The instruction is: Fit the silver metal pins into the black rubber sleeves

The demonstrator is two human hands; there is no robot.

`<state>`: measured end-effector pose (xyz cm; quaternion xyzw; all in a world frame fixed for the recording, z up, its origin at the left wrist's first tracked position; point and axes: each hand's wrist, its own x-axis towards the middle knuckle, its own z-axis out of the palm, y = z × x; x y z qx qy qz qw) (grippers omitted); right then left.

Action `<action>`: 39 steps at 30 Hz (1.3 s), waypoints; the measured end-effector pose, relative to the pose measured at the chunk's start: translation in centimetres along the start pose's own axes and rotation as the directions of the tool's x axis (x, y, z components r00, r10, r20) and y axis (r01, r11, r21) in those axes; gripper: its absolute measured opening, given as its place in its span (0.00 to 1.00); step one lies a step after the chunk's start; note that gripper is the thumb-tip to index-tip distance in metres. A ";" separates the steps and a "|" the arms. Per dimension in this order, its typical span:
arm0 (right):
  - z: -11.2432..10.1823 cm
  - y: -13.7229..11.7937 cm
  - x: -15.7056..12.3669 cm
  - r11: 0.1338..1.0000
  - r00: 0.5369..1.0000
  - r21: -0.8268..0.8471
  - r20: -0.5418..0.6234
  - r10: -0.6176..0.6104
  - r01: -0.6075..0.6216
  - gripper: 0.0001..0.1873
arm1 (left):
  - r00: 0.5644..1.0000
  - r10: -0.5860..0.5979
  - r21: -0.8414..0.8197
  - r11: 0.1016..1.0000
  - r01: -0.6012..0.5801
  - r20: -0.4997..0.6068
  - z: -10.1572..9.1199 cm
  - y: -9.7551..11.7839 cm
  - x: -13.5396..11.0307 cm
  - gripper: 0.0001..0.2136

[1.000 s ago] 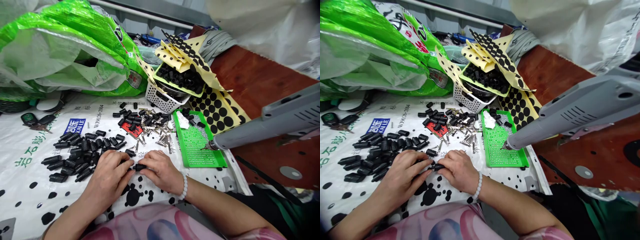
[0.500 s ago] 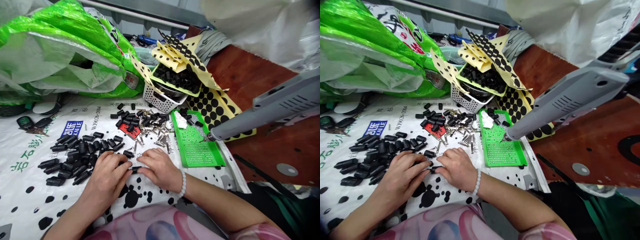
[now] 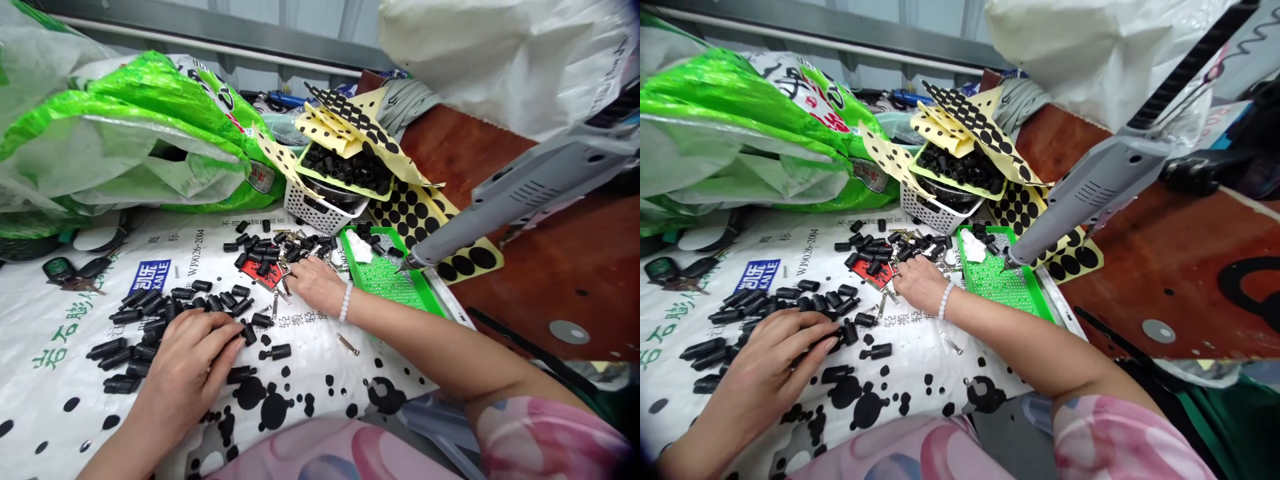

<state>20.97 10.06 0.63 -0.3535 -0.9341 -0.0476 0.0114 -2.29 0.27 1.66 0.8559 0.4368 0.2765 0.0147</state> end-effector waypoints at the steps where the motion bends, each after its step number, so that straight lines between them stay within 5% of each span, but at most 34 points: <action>1: 0.1 0.1 0.1 1.000 1.000 0.015 -0.007 -0.002 0.002 0.10 | 1.000 0.009 0.014 1.000 -0.009 0.004 -0.2 -0.3 0.3 0.07; 7: -0.5 1.1 -0.8 0.982 0.990 0.163 -0.084 0.110 -0.095 0.09 | 0.991 0.041 0.181 0.981 -0.064 0.130 0.2 -2.5 4.6 0.11; 11: -2.0 1.2 -2.7 0.930 0.956 0.317 -0.159 0.247 -0.188 0.08 | 0.949 0.124 0.291 0.933 -0.211 0.291 2.0 -4.0 8.8 0.13; 16: -2.7 0.1 -5.7 0.573 0.881 0.799 -0.126 0.456 -0.182 0.05 | 0.889 0.242 0.260 0.897 -0.358 0.390 3.9 -5.1 11.5 0.15; 21: -2.0 -0.7 -7.2 0.321 0.833 0.936 -0.057 0.551 -0.148 0.07 | 0.863 0.289 0.238 0.881 -0.409 0.414 4.4 -5.3 11.9 0.11; 25: -2.0 -1.1 -7.0 0.105 0.794 0.987 0.034 0.607 -0.122 0.08 | 0.883 0.281 0.214 0.901 -0.378 0.376 3.9 -4.4 11.6 0.12; 29: -2.6 -1.7 -6.6 -0.065 0.774 0.997 0.018 0.633 0.030 0.08 | 0.938 0.244 0.123 0.952 -0.280 0.244 3.2 -2.4 10.5 0.14; 39: -2.3 -2.4 -6.6 0.008 0.766 0.989 -0.120 0.632 0.148 0.06 | 0.958 0.242 -0.034 0.970 -0.239 0.157 2.1 0.9 8.5 0.12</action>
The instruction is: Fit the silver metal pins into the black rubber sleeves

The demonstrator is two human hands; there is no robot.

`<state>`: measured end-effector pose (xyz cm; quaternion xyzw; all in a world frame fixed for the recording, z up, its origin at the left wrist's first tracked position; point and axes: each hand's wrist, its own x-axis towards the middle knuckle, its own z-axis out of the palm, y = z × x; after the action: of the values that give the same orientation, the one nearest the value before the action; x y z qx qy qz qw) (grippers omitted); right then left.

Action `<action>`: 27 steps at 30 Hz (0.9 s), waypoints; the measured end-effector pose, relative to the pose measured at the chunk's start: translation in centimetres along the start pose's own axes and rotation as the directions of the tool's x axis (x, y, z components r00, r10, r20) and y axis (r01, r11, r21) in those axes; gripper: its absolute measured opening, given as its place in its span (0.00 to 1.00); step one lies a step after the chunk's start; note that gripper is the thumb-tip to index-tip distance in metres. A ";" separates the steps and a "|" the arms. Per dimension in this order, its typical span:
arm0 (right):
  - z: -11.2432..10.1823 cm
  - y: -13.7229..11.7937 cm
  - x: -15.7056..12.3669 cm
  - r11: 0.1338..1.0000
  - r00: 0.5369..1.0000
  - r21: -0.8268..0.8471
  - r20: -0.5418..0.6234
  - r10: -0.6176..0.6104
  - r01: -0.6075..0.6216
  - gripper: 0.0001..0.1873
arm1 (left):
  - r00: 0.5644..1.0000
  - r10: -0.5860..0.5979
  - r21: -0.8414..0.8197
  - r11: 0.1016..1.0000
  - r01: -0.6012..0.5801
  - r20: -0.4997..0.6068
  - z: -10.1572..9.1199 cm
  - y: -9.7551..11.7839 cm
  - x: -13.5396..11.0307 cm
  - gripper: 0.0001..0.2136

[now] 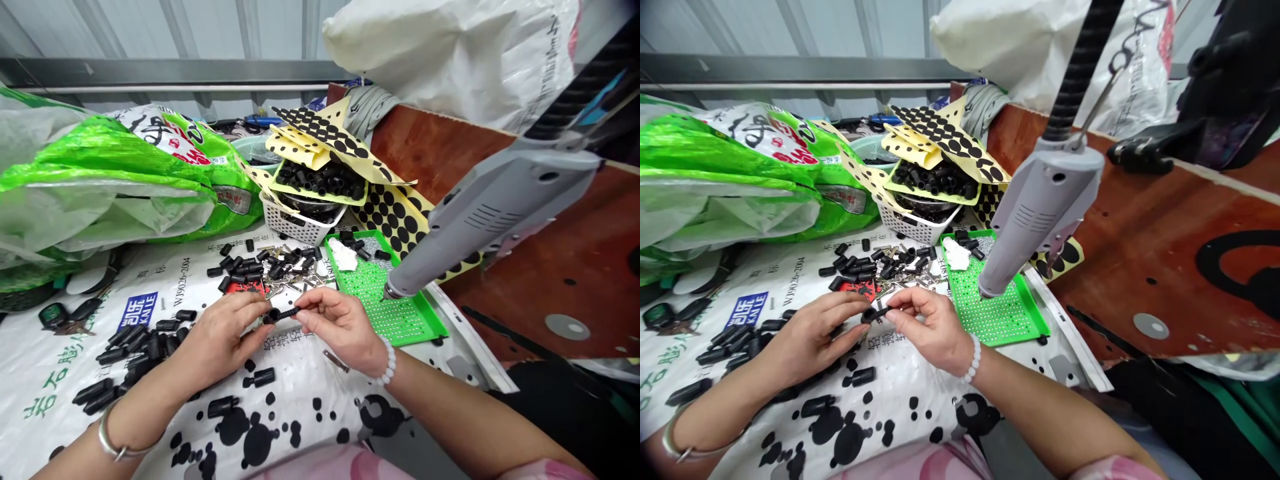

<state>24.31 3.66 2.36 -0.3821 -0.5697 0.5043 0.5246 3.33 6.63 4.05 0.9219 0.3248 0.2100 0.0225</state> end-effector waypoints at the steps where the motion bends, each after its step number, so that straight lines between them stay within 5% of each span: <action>1: 0.0 0.0 -0.1 1.000 1.000 -0.007 0.002 -0.004 0.004 0.06 | 1.000 -0.004 -0.010 1.000 0.004 0.001 0.0 0.2 0.0 0.12; 5: 0.0 -0.3 -0.3 0.997 0.998 -0.049 0.003 -0.061 0.061 0.06 | 1.000 -0.026 -0.028 0.999 0.026 0.007 0.0 0.8 -0.1 0.12; 11: -0.4 -0.9 0.1 0.975 1.000 0.222 -0.010 -0.021 0.023 0.03 | 0.998 -0.061 -0.044 0.997 0.062 0.007 0.4 1.3 -0.6 0.11; 17: -0.6 -0.8 0.1 0.987 0.999 0.155 0.001 -0.055 0.054 0.03 | 0.993 -0.115 -0.053 0.992 0.115 0.007 0.6 2.3 -1.9 0.11; 20: -0.7 -0.6 -0.5 0.985 0.983 -0.095 0.128 -0.129 0.141 0.03 | 0.992 -0.121 -0.072 0.990 0.118 -0.040 0.3 3.2 -3.2 0.10; 22: -0.7 -0.2 -1.0 0.866 0.935 -0.401 0.306 -0.181 0.299 0.03 | 0.983 -0.172 -0.077 0.983 0.168 -0.061 -0.2 3.5 -4.6 0.11; 24: -0.3 0.6 -1.4 0.603 0.855 -0.640 0.496 -0.148 0.476 0.05 | 0.955 -0.282 -0.058 0.959 0.278 -0.094 -0.9 3.4 -6.4 0.11; 27: 0.6 1.7 -1.8 0.312 0.787 -0.746 0.616 -0.009 0.588 0.08 | 0.856 -0.500 -0.001 0.864 0.504 -0.133 -1.9 2.7 -9.5 0.11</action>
<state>23.87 2.19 0.36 -0.3404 -0.9273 0.0692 0.1399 -2.53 -1.44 2.69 0.7902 0.5579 0.2505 0.0399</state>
